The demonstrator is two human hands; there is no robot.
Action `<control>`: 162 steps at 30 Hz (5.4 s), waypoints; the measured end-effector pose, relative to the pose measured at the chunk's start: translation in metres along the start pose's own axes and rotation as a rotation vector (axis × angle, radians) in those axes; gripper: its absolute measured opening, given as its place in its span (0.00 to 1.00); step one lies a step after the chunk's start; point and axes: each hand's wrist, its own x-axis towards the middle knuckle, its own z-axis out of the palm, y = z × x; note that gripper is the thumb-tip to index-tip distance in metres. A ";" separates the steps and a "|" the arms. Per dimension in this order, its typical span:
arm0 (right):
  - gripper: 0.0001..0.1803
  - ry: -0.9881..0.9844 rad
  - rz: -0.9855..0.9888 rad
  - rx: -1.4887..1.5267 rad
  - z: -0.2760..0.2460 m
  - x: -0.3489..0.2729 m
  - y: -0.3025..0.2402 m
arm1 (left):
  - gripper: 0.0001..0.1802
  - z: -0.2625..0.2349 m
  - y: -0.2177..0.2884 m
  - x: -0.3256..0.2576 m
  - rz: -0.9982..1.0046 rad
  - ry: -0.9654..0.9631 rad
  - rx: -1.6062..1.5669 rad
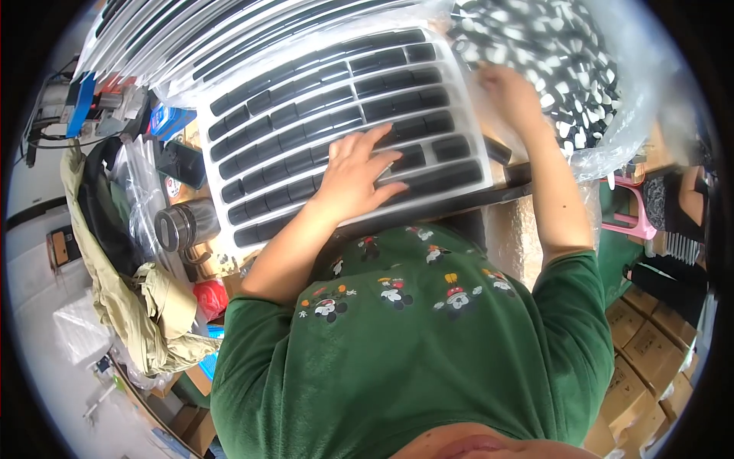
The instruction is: Assembling small black plastic components by inserting white inner pieces into outer casings.
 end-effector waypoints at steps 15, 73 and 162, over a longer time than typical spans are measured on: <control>0.10 0.027 0.222 0.547 -0.027 -0.051 -0.067 | 0.23 -0.051 -0.022 -0.051 -0.319 -0.110 0.163; 0.14 0.203 0.350 0.279 -0.016 -0.019 -0.020 | 0.10 -0.046 -0.002 -0.045 -0.102 0.423 -0.658; 0.34 -1.165 0.083 1.718 -0.001 -0.113 -0.204 | 0.23 -0.061 0.026 -0.071 0.322 0.307 -0.402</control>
